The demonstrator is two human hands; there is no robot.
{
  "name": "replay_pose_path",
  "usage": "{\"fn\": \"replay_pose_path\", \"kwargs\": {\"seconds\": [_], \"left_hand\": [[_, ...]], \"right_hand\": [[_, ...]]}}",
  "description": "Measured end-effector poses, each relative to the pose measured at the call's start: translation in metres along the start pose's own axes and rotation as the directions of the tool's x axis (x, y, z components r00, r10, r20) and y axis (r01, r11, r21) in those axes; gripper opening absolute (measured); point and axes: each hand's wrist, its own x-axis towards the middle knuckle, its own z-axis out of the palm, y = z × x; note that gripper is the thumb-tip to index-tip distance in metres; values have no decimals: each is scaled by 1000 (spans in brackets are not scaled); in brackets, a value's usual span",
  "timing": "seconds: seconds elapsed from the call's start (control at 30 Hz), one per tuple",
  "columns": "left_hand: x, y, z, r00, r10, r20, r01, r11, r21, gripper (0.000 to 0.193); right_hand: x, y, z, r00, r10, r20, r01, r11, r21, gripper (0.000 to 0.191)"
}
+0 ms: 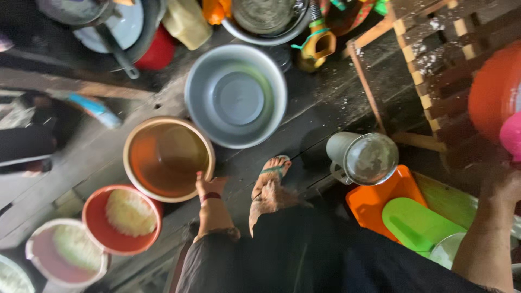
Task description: The person pours water from a green plastic pitcher into a metal pot under a rice milling machine, stirs the contents with a pink spoon, and strains the liquid through a sieve. They carry bowls of wet rice, pour rice into the machine's hopper, and scrape milled rice from the machine tray into a red bowl.
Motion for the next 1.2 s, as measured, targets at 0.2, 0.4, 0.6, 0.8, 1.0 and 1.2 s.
{"fn": "replay_pose_path", "kwargs": {"seconds": [0.2, 0.4, 0.6, 0.8, 1.0, 1.2], "left_hand": [[-2, 29, -5, 984, 112, -140, -132, 982, -138, 45], [-33, 84, 5, 994, -13, 109, 10, 999, 31, 52], [-66, 73, 8, 979, 75, -190, -20, 961, 277, 54], [-88, -18, -1, 999, -32, 15, 6, 581, 814, 53], [-103, -44, 5, 950, -193, 245, -201, 219, 955, 53], [-86, -14, 19, 955, 118, 271, -288, 177, 941, 53]], "right_hand": [[-7, 19, -13, 999, -12, -30, 13, 999, 34, 31], [-6, 26, -26, 990, 2, -140, -12, 998, -70, 25], [-22, -4, -51, 988, -31, -152, 54, 987, 150, 36], [-16, -42, -83, 991, 13, -134, -6, 999, 49, 23], [-15, -70, -108, 975, 26, -221, -1, 994, 112, 24], [-40, -99, -109, 982, -105, -155, 137, 967, 215, 17]]}}
